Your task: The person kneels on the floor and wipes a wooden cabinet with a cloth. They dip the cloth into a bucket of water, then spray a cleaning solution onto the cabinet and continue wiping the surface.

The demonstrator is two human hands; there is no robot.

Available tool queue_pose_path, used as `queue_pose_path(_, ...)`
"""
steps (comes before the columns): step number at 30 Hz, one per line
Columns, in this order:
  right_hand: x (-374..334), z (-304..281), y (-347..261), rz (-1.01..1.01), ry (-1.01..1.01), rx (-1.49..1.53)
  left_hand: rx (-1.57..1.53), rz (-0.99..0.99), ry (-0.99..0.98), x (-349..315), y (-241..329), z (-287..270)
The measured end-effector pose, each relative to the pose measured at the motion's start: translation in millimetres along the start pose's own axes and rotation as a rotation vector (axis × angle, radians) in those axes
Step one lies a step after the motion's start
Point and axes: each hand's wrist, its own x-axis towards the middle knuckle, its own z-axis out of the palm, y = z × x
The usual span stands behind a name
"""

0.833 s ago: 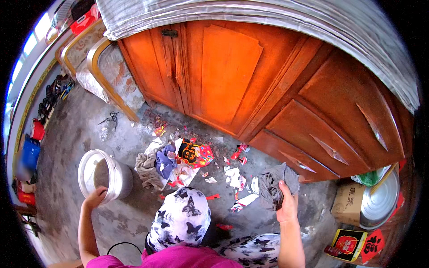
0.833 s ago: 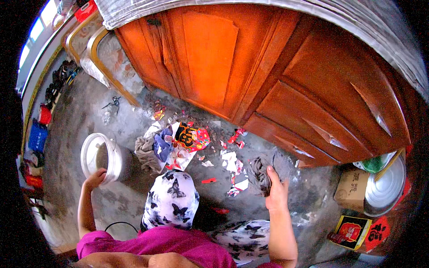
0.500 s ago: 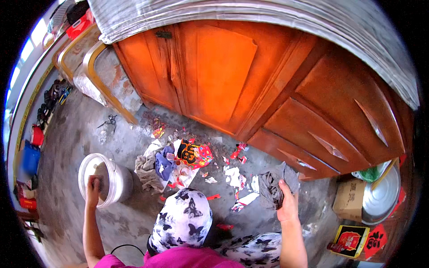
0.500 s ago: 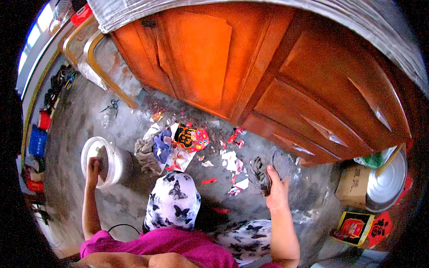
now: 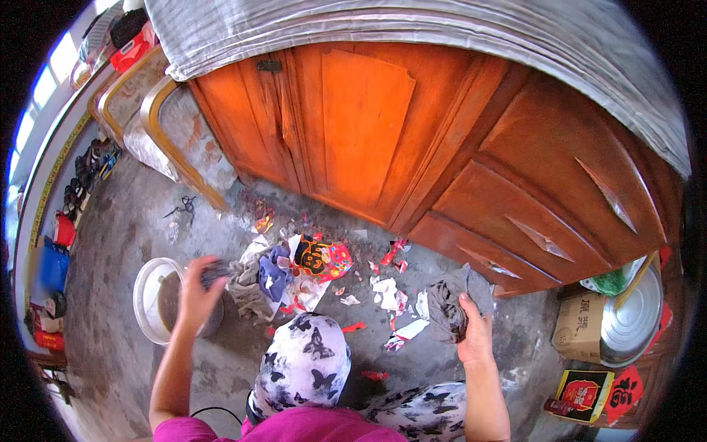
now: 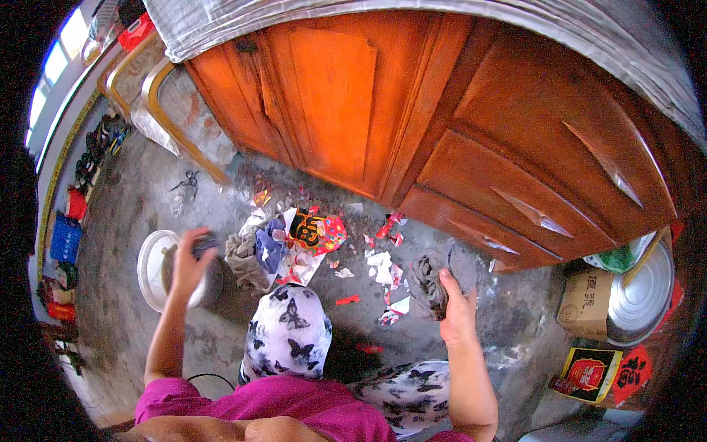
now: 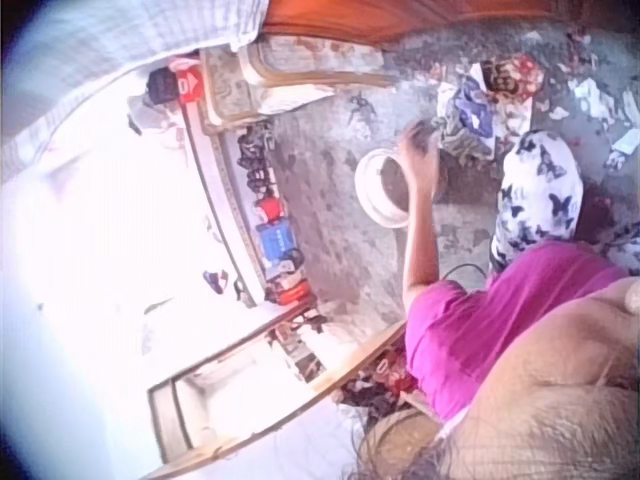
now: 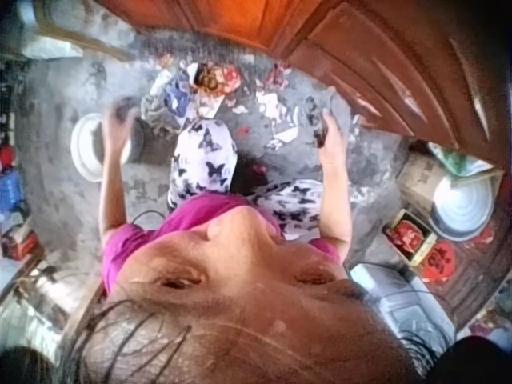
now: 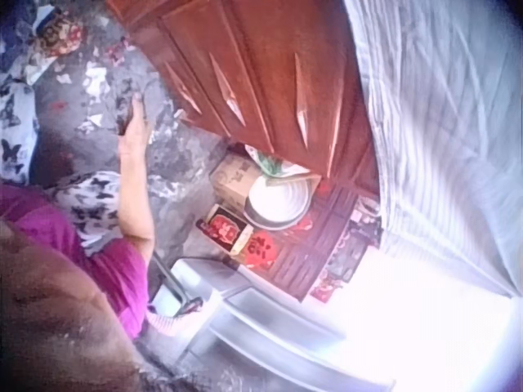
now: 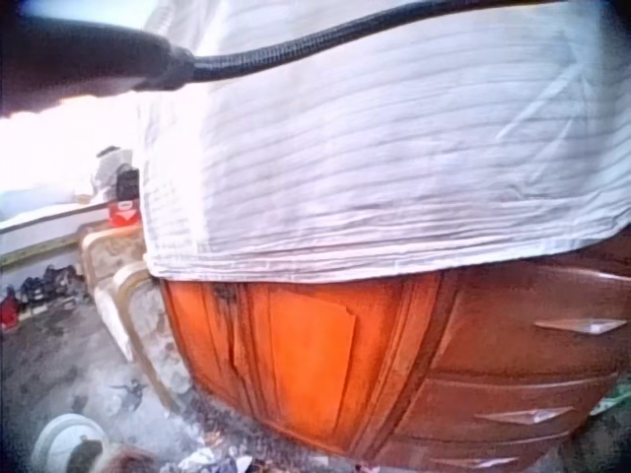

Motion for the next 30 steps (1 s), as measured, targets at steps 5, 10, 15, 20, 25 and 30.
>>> queue_pose_path(5,-0.2,4.3,-0.5,-0.024,-0.023,-0.007,-0.117,0.689,0.043,79.9,150.9,96.2)
queue_pose_path(10,-8.4,4.1,-7.2,0.001,-0.030,-0.011,-0.241,1.008,0.463,164.7,279.9,120.5)
queue_pose_path(15,-24.3,15.1,-19.7,-0.044,0.001,0.011,-0.127,1.113,0.702,203.1,310.8,139.5)
queue_pose_path(20,-18.4,1.8,-14.7,-0.096,0.035,-0.012,-0.091,1.046,0.329,174.4,268.4,163.9)
queue_pose_path(25,-15.6,10.0,-16.6,-0.065,-0.025,-0.031,-0.073,1.150,0.779,211.1,309.5,115.3)
queue_pose_path(30,-17.4,11.1,-12.3,-0.035,-0.020,-0.040,0.167,1.197,0.444,190.8,265.8,151.7)
